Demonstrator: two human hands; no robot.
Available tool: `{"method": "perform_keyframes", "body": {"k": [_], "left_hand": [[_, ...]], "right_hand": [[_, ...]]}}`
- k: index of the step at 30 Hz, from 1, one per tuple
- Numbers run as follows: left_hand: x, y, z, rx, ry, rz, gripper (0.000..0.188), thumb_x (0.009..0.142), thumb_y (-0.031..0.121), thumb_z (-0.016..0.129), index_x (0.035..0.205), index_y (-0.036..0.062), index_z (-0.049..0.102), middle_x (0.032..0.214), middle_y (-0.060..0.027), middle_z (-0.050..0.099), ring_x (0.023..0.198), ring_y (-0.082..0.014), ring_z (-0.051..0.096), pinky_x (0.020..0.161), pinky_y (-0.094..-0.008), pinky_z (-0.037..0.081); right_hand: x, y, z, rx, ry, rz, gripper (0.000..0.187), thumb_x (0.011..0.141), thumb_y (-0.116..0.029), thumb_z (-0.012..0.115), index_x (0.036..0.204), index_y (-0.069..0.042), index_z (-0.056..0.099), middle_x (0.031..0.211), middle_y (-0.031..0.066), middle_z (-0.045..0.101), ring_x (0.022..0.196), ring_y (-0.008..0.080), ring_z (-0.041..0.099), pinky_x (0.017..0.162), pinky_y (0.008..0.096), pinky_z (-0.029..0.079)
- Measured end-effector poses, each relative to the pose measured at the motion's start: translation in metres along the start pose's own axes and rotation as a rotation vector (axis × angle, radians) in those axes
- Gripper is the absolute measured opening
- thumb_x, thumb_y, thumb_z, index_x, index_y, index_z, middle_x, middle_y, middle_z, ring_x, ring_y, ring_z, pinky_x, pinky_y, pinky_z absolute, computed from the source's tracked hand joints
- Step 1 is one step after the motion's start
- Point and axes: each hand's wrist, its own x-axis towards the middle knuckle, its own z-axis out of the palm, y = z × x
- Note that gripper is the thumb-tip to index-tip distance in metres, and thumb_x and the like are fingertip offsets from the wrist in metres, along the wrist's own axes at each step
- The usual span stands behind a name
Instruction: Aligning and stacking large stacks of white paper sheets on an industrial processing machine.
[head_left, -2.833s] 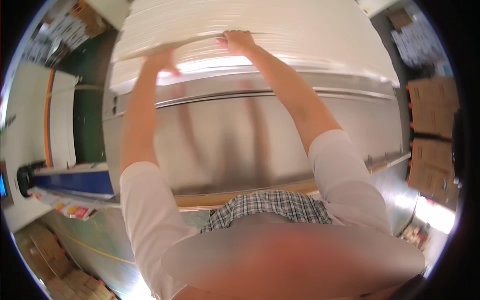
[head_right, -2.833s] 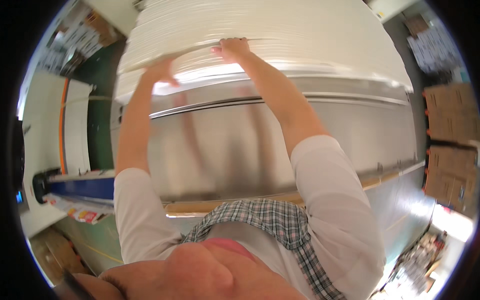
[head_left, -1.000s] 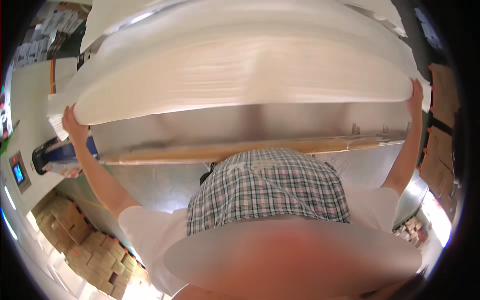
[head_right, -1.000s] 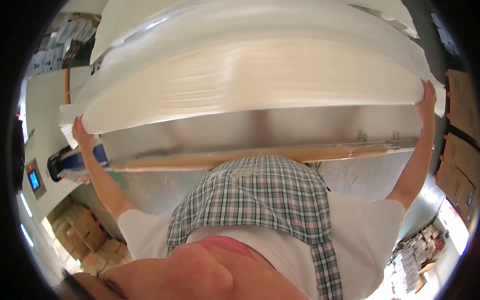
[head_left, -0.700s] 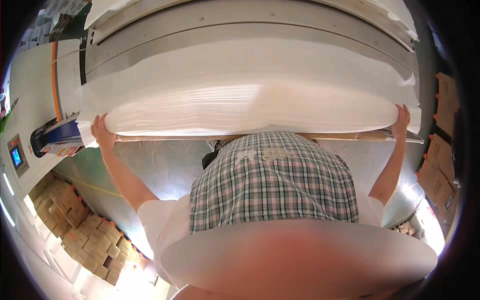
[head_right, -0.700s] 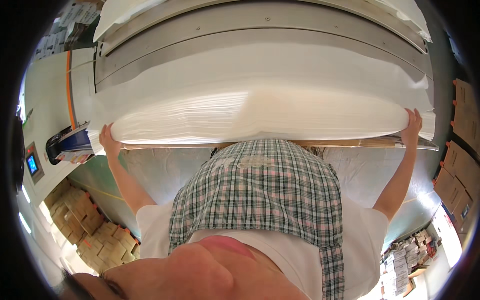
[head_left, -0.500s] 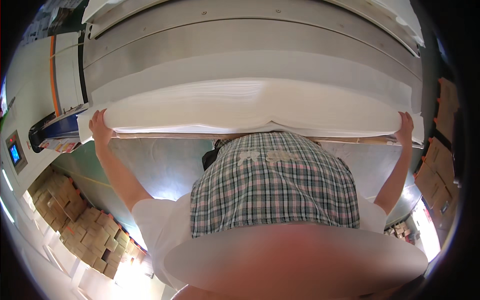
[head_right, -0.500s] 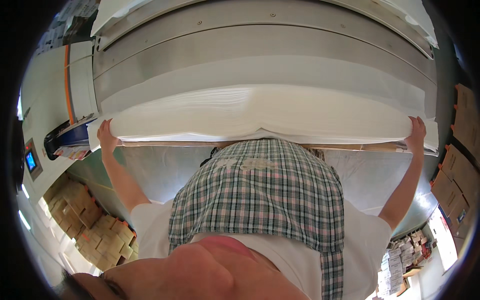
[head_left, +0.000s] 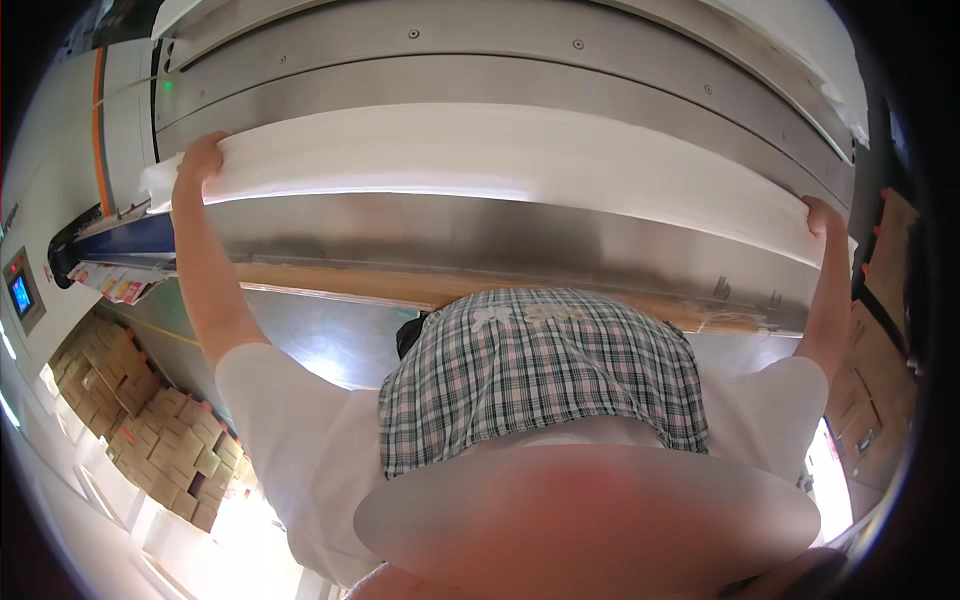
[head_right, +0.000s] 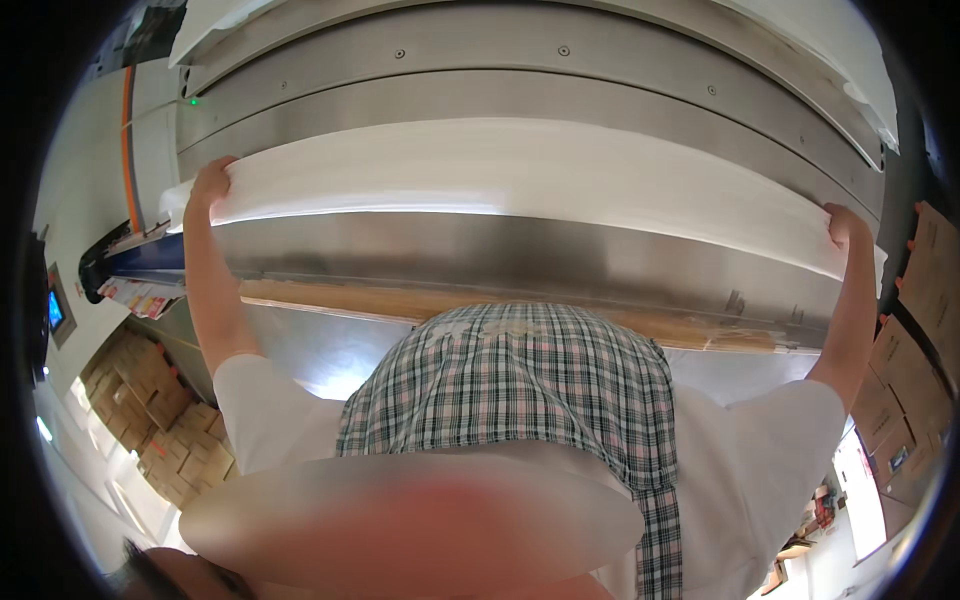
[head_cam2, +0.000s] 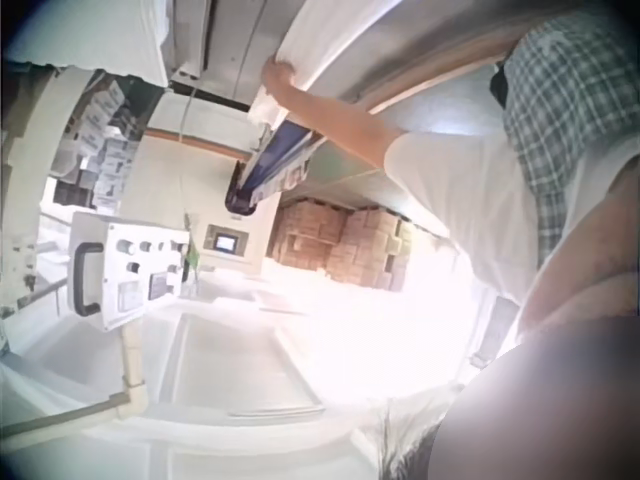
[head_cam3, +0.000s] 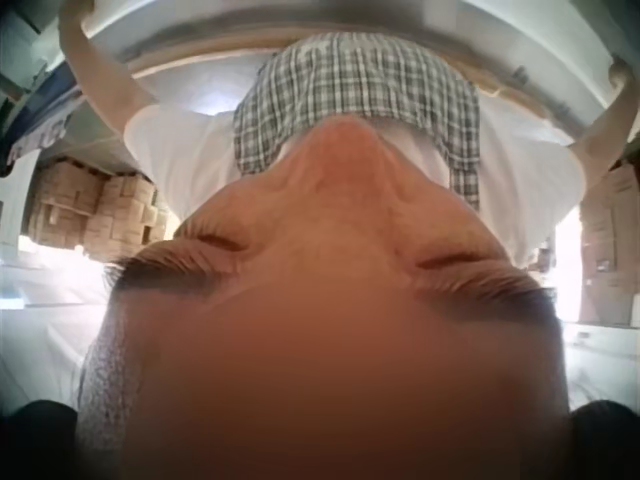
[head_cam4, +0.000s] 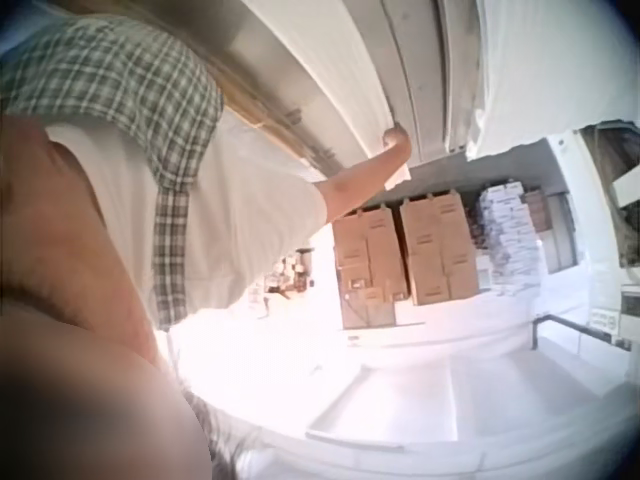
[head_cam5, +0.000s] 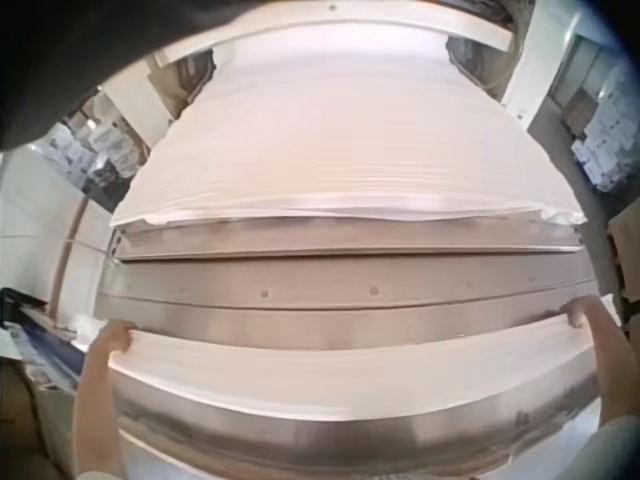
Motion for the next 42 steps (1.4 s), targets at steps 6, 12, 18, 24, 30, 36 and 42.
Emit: {"method": "perform_keyframes", "body": {"k": [6, 12, 18, 24, 30, 36, 42], "left_hand": [[-0.104, 0.052, -0.001, -0.661, 0.814, 0.276, 0.02, 0.082, 0.011, 0.049, 0.097, 0.0076, 0.062, 0.092, -0.0069, 0.063, 0.089, -0.0197, 0.059, 0.081, -0.0303, 0.044], [-0.221, 0.183, 0.013, -0.828, 0.51, 0.712, 0.017, 0.076, 0.001, 0.056, 0.093, 0.0044, 0.06, 0.093, -0.0077, 0.062, 0.092, -0.0212, 0.058, 0.082, -0.0297, 0.044], [-0.215, 0.169, 0.054, -0.395, 0.671, 0.854, 0.036, 0.077, 0.016, 0.061, 0.112, 0.0125, 0.053, 0.12, -0.0089, 0.05, 0.113, -0.0276, 0.042, 0.098, -0.0425, 0.03], [-0.175, 0.11, 0.077, -0.217, 0.807, 0.614, 0.035, 0.082, 0.03, 0.052, 0.116, 0.0186, 0.051, 0.124, -0.01, 0.045, 0.117, -0.0364, 0.035, 0.099, -0.0522, 0.023], [-0.078, -0.053, 0.088, -0.127, 0.904, 0.2, 0.037, 0.087, 0.038, 0.039, 0.114, 0.0161, 0.051, 0.126, -0.0148, 0.042, 0.12, -0.0425, 0.031, 0.098, -0.0567, 0.022], [-0.015, -0.162, 0.076, -0.222, 0.871, -0.04, 0.04, 0.086, 0.041, 0.042, 0.112, 0.012, 0.054, 0.124, -0.0155, 0.044, 0.119, -0.0378, 0.035, 0.097, -0.0528, 0.026], [0.012, -0.234, 0.059, -0.836, 0.829, 0.136, 0.036, 0.08, 0.037, 0.055, 0.089, 0.0032, 0.064, 0.106, -0.0163, 0.057, 0.101, -0.0292, 0.052, 0.087, -0.0337, 0.039]], "right_hand": [[-0.024, -0.02, 0.025, 0.229, 0.961, -0.019, 0.045, 0.07, 0.007, 0.047, 0.112, -0.009, 0.051, 0.112, 0.0143, 0.054, 0.101, 0.0264, 0.053, 0.087, 0.0319, 0.041], [-0.17, -0.302, -0.047, 0.678, 1.085, -0.881, 0.04, 0.073, -0.002, 0.06, 0.111, -0.005, 0.05, 0.107, 0.0092, 0.051, 0.095, 0.0209, 0.051, 0.084, 0.03, 0.041], [-0.199, -0.472, -0.078, 0.526, 1.078, -1.194, 0.037, 0.071, -0.006, 0.059, 0.107, -0.006, 0.05, 0.102, 0.0146, 0.046, 0.093, 0.0308, 0.049, 0.078, 0.0339, 0.044], [-0.22, -0.57, -0.101, 0.403, 1.095, -1.24, 0.022, 0.07, -0.005, 0.059, 0.091, -0.007, 0.053, 0.093, 0.0089, 0.049, 0.078, 0.0268, 0.053, 0.066, 0.0333, 0.046], [-0.249, -0.604, -0.1, 0.338, 1.265, -1.147, 0.012, 0.067, 0.0, 0.058, 0.076, -0.005, 0.051, 0.084, 0.0062, 0.051, 0.076, 0.0252, 0.052, 0.063, 0.0326, 0.045], [-0.255, -0.615, -0.096, 0.34, 1.245, -1.102, 0.015, 0.065, 0.003, 0.058, 0.076, -0.004, 0.051, 0.089, 0.0087, 0.054, 0.084, 0.0264, 0.052, 0.069, 0.0331, 0.044], [-0.26, -0.632, -0.088, 0.556, 1.126, -1.033, 0.016, 0.067, 0.006, 0.057, 0.08, -0.002, 0.052, 0.095, 0.01, 0.057, 0.088, 0.0259, 0.055, 0.077, 0.0304, 0.044]]}}
